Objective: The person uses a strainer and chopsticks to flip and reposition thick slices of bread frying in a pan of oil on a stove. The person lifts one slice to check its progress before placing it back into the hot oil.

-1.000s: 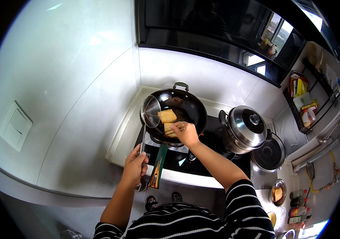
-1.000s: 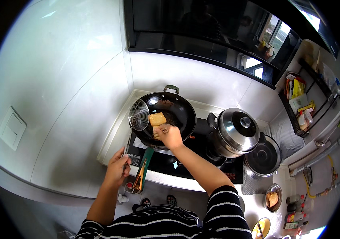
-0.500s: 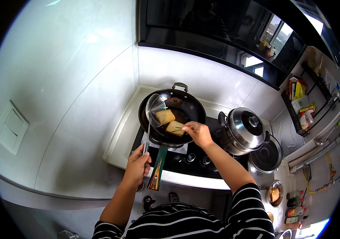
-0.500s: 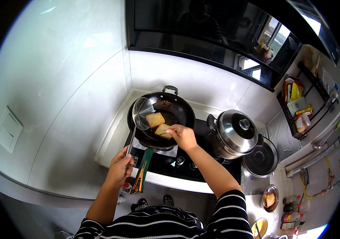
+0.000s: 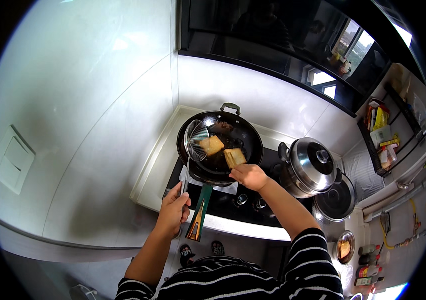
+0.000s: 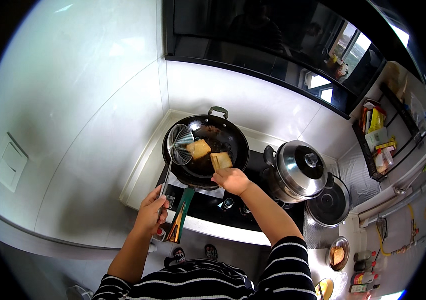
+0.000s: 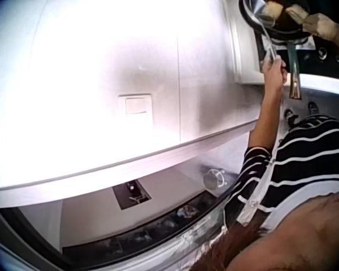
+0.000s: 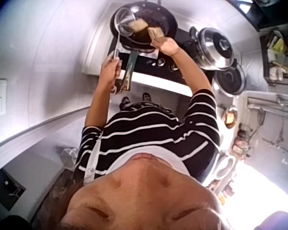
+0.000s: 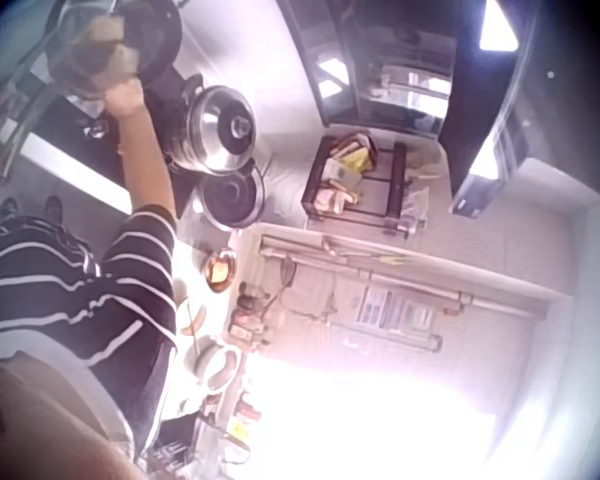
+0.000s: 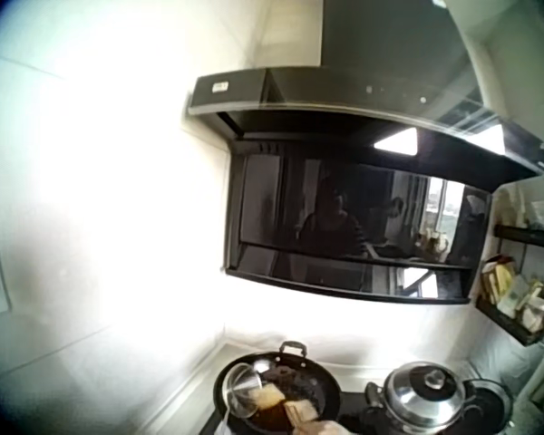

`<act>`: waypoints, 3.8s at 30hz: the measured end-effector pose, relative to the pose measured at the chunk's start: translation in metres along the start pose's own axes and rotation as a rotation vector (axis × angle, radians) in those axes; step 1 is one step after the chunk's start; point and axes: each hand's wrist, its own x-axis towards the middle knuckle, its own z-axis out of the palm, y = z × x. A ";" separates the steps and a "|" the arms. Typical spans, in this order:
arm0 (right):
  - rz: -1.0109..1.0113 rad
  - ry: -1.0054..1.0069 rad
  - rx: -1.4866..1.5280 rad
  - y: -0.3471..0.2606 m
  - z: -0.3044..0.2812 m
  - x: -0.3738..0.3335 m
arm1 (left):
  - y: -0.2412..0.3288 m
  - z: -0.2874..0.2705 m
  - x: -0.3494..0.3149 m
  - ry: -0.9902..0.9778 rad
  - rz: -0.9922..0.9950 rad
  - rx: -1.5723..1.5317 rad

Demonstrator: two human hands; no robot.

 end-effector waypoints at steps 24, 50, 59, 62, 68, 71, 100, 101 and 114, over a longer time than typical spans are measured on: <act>0.458 0.167 0.305 0.000 -0.027 0.012 | 0.004 0.013 0.002 -0.008 -0.025 0.028; 0.302 0.142 0.090 0.024 0.003 0.004 | -0.003 0.009 0.006 -0.032 -0.048 -0.006; 0.760 0.321 0.226 0.054 -0.016 -0.004 | -0.005 0.017 0.008 -0.048 -0.055 -0.011; 1.129 0.356 0.408 0.099 -0.003 -0.011 | -0.006 0.018 0.007 -0.047 -0.056 -0.014; 1.733 0.508 0.919 0.121 0.001 0.010 | -0.004 0.012 0.003 -0.034 -0.073 -0.012; 1.813 0.452 0.766 0.124 0.009 0.010 | -0.003 0.008 0.000 0.007 -0.065 -0.018; 2.038 0.614 0.969 0.062 0.043 0.006 | 0.011 0.007 0.010 -0.016 -0.026 0.009; 2.034 0.623 0.977 0.061 0.047 0.006 | 0.012 0.006 0.009 -0.021 -0.020 0.013; 1.779 0.328 0.730 0.076 0.004 0.022 | 0.016 -0.016 0.003 -0.008 0.007 -0.003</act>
